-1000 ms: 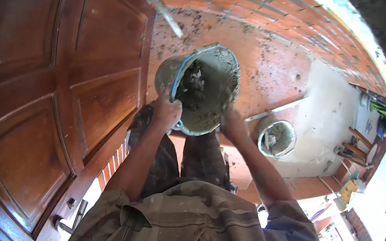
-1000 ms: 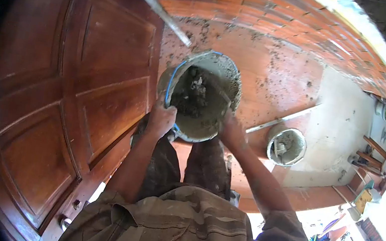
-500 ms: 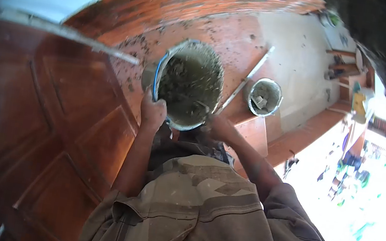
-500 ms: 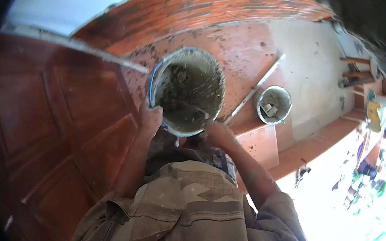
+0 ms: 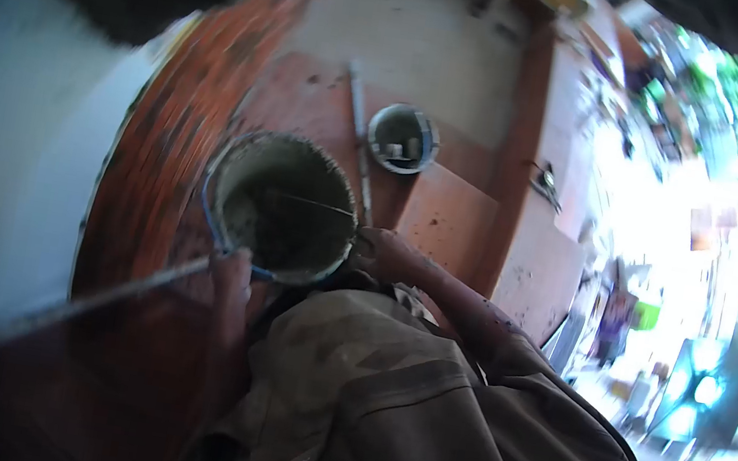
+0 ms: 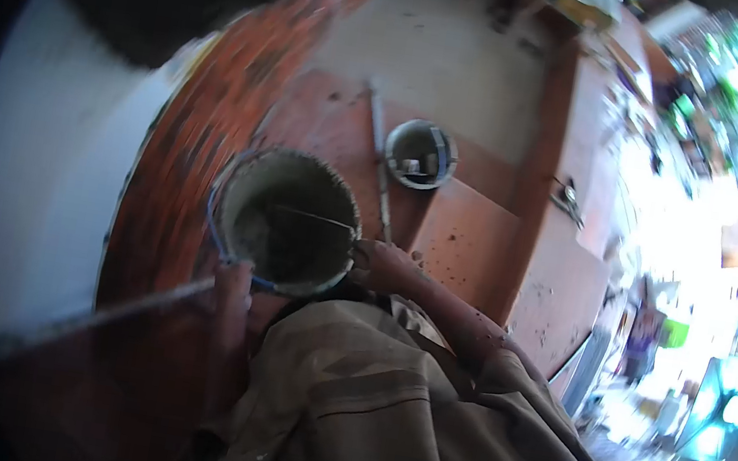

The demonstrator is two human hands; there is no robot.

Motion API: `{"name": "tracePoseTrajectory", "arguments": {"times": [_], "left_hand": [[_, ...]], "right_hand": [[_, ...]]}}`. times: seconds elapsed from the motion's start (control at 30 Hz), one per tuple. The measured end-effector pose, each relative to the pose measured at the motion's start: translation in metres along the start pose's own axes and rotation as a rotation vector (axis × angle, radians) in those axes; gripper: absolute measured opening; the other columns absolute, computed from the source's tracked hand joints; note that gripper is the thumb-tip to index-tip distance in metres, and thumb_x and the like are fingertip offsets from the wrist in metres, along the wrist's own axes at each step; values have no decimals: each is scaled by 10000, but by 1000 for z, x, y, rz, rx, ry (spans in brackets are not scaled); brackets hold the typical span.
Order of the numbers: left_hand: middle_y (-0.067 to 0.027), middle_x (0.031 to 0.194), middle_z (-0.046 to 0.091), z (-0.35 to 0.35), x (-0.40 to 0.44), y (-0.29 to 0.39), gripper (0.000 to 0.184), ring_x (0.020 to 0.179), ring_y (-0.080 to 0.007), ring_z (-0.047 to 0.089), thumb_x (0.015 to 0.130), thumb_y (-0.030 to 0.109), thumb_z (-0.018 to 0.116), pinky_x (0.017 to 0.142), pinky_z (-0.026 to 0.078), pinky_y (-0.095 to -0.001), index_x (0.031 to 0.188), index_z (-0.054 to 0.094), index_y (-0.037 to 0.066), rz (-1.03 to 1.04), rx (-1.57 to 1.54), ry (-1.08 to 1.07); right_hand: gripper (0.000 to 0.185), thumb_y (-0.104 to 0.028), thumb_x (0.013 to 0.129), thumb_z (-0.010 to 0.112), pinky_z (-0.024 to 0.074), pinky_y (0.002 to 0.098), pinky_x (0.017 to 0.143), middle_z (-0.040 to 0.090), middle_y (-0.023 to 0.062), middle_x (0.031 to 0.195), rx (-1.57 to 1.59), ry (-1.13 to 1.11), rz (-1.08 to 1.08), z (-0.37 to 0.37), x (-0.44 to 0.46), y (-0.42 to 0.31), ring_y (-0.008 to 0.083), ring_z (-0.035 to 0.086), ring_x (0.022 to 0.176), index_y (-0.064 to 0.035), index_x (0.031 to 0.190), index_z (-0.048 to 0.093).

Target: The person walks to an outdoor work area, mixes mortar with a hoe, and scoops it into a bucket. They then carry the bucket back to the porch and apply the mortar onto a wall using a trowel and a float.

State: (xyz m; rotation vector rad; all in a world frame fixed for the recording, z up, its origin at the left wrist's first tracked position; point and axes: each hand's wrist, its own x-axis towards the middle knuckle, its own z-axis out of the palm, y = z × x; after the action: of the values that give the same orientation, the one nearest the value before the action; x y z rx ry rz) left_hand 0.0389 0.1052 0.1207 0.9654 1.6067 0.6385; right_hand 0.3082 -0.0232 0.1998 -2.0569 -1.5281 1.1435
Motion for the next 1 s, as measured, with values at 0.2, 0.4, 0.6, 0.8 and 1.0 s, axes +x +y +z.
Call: {"name": "tracePoseTrajectory", "arguments": {"times": [0.2, 0.4, 0.6, 0.8, 1.0], "left_hand": [[-168, 1003, 570, 71, -20, 98, 456, 858, -245, 596, 713, 88, 608, 683, 527, -379, 1116, 505, -99, -111, 198, -248], [-175, 912, 562, 119, 14, 113, 329, 684, -260, 608, 702, 39, 614, 515, 543, -402, 965, 511, -131, -19, 72, -502], [-163, 894, 559, 143, 11, 155, 293, 664, -253, 607, 684, -16, 599, 524, 556, -392, 939, 510, -129, 9, 235, -621], [-167, 827, 547, 162, 17, 173, 215, 579, -248, 579, 697, -12, 604, 470, 534, -384, 832, 511, -151, 161, 243, -781], [-142, 736, 534, 176, 19, 182, 152, 570, -270, 597, 739, 18, 591, 456, 549, -387, 739, 516, -114, 214, 391, -864]], "right_hand": [[302, -285, 807, 615, 478, 472, 765, 639, 208, 899, 35, 271, 118, -73, -56, 11, 396, 616, 894, -29, 958, 566], [286, -273, 816, 586, 480, 479, 745, 640, 193, 907, -92, 216, 259, -62, -79, 33, 409, 609, 863, -37, 974, 545], [284, -270, 781, 613, 471, 477, 718, 632, 208, 866, 97, 402, 450, -54, -103, 0, 402, 612, 827, -20, 906, 559], [284, -203, 742, 623, 467, 464, 811, 638, 227, 927, 440, 783, 451, -18, -97, -27, 412, 594, 922, -19, 958, 606], [285, -197, 772, 661, 472, 329, 654, 599, 104, 752, 889, 1257, 378, 43, -85, -35, 169, 566, 710, 20, 942, 587]]}}
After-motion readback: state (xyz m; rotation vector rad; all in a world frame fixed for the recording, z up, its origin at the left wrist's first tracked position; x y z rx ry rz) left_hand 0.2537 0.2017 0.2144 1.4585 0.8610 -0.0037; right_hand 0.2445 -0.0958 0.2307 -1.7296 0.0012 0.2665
